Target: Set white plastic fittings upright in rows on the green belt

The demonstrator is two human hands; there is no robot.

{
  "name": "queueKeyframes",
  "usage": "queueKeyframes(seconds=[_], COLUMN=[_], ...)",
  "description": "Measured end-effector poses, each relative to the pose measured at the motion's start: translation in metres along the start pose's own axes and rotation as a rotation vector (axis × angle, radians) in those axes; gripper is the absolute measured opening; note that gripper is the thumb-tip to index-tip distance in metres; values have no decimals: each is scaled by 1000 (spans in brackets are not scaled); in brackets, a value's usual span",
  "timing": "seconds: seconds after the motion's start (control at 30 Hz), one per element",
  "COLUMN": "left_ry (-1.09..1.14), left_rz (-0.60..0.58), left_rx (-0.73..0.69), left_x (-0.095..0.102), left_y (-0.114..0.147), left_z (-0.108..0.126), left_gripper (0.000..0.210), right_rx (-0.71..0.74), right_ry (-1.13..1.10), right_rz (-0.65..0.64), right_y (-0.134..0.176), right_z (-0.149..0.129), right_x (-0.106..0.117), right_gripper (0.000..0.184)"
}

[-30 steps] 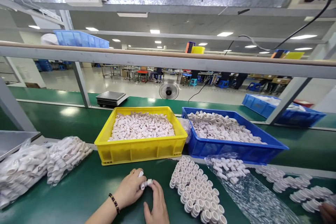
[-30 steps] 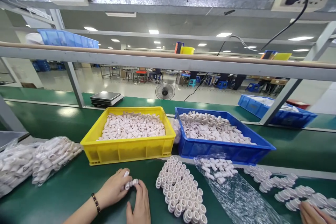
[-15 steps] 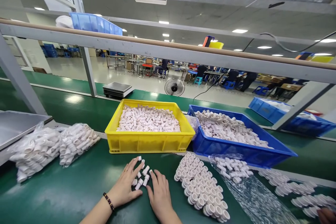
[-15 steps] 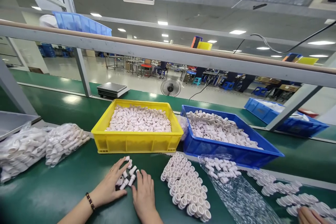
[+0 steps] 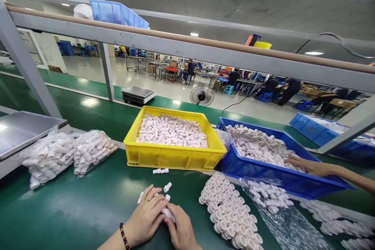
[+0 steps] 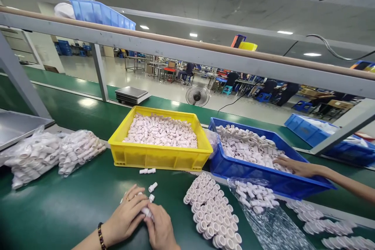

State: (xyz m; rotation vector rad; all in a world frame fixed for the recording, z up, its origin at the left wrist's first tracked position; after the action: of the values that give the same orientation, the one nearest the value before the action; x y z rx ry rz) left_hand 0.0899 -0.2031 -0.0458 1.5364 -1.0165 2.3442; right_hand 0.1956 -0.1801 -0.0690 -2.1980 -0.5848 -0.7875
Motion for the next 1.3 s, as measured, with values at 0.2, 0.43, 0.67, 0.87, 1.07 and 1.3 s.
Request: queueKeyframes(seconds=[0.2, 0.43, 0.67, 0.87, 1.07, 1.3], left_ry=[250, 223, 97, 72, 45, 40], left_rz=[76, 283, 201, 137, 191, -27], left_rx=[64, 448, 581, 605, 614, 608], left_x=[-2, 29, 27, 15, 37, 15], left_y=[-1, 23, 39, 41, 43, 58], left_z=[3, -67, -110, -114, -97, -65], left_gripper=[17, 20, 20, 25, 27, 18], right_rx=[82, -105, -300, -324, -152, -94], right_ry=[19, 85, 215, 271, 311, 405], right_rz=[-20, 178, 224, 234, 215, 55], right_y=[4, -1, -6, -13, -7, -1], right_z=[-9, 10, 41, 55, 18, 6], right_x=[-7, 14, 23, 18, 21, 3], right_gripper=[41, 27, 22, 21, 32, 26])
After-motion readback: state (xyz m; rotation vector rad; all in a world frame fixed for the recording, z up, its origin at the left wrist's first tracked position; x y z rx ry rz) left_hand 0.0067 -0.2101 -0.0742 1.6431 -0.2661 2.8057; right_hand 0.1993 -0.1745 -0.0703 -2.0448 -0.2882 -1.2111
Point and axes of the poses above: each hand's wrist, its own y-axis away from the middle knuckle, its own x-axis out of the back of the hand, z = x × y, the point moved 8 cm from there along -y, towards the middle knuckle, and after that the axes turned 8 degrees about -x, right-handed, at the moved point
